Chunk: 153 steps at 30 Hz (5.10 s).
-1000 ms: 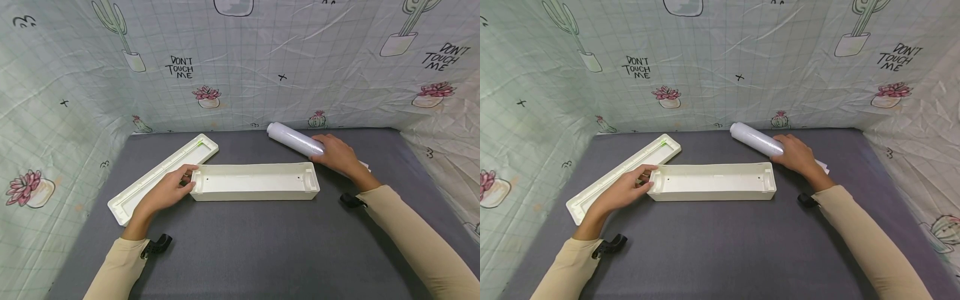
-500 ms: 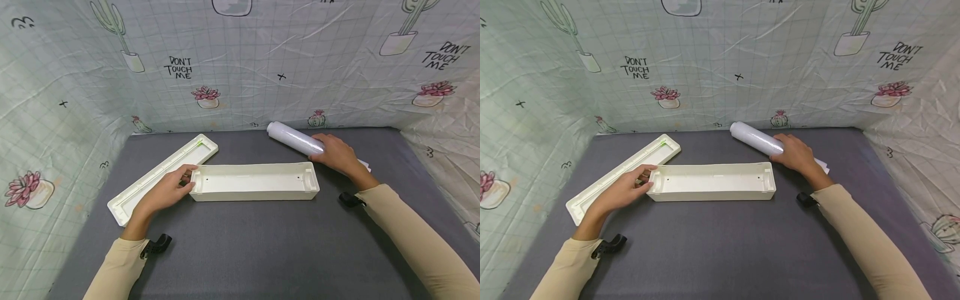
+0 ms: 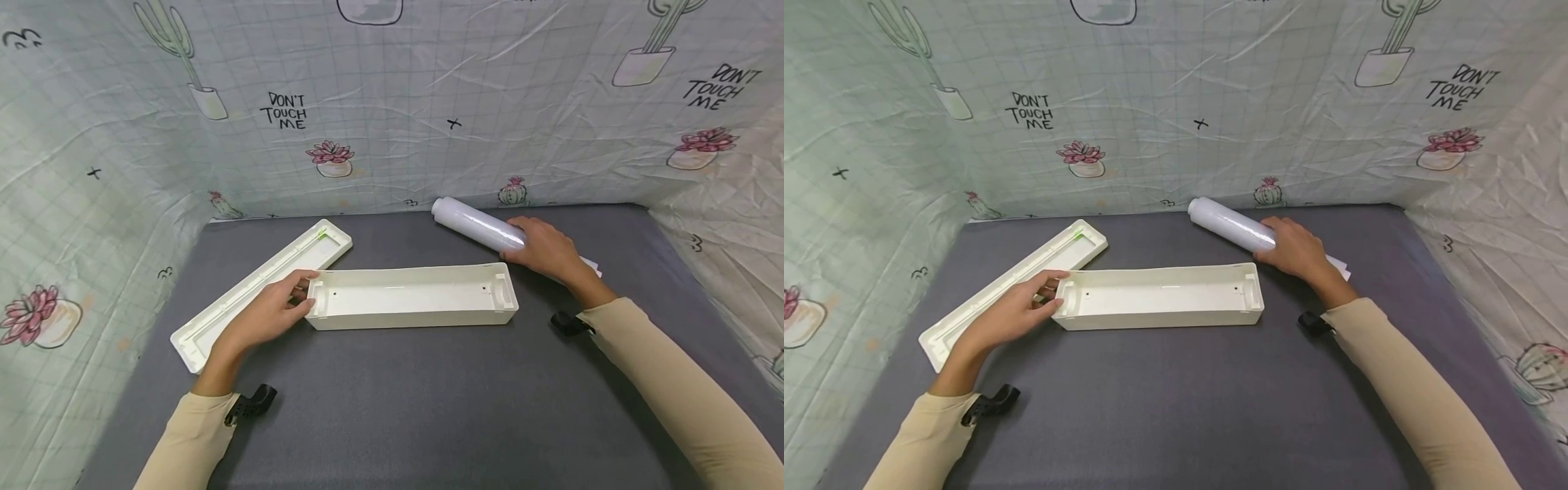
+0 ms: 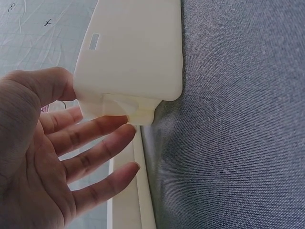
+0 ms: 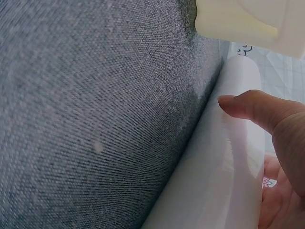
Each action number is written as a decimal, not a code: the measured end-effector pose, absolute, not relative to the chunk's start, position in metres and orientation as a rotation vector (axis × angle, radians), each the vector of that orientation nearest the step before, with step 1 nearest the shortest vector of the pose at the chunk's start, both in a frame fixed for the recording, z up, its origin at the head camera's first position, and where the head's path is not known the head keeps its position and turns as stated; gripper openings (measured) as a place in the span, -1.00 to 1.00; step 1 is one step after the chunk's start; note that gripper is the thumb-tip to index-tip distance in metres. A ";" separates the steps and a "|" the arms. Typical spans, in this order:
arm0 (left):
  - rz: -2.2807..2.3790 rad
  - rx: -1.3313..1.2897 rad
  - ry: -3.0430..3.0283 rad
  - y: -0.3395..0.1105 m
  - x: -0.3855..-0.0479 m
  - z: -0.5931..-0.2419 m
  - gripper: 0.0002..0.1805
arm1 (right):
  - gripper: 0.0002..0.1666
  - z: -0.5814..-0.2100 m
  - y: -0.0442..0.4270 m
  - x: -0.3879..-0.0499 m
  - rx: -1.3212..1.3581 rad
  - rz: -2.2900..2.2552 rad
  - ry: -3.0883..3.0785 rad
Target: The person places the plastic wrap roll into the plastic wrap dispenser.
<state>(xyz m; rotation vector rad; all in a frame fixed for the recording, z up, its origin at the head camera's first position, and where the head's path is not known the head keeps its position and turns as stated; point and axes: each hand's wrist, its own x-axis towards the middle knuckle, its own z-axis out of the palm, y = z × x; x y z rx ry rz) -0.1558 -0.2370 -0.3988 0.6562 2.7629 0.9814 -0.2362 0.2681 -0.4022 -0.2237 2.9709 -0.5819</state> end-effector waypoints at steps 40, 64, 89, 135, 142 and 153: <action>0.958 0.654 2.765 -0.237 -0.157 -0.397 -0.46 | -0.14 -0.409 0.273 -0.237 -0.233 -0.629 3.045; 0.958 0.664 2.768 -0.240 -0.157 -0.399 -0.47 | -0.23 -0.366 0.256 -0.213 -0.405 -0.633 3.089; 0.939 0.678 2.770 -0.237 -0.158 -0.397 -0.45 | -0.25 -0.353 0.212 -0.197 -0.656 -0.653 3.091; 0.963 0.686 2.717 -0.241 -0.164 -0.396 -0.37 | -0.31 -0.353 0.137 -0.182 -0.964 -0.630 2.950; 0.970 0.687 2.724 -0.240 -0.166 -0.397 -0.40 | -0.31 -0.355 0.127 -0.182 -0.985 -0.613 2.942; 0.976 0.705 2.728 -0.240 -0.165 -0.399 -0.39 | -0.29 -0.363 0.116 -0.180 -1.012 -0.568 2.919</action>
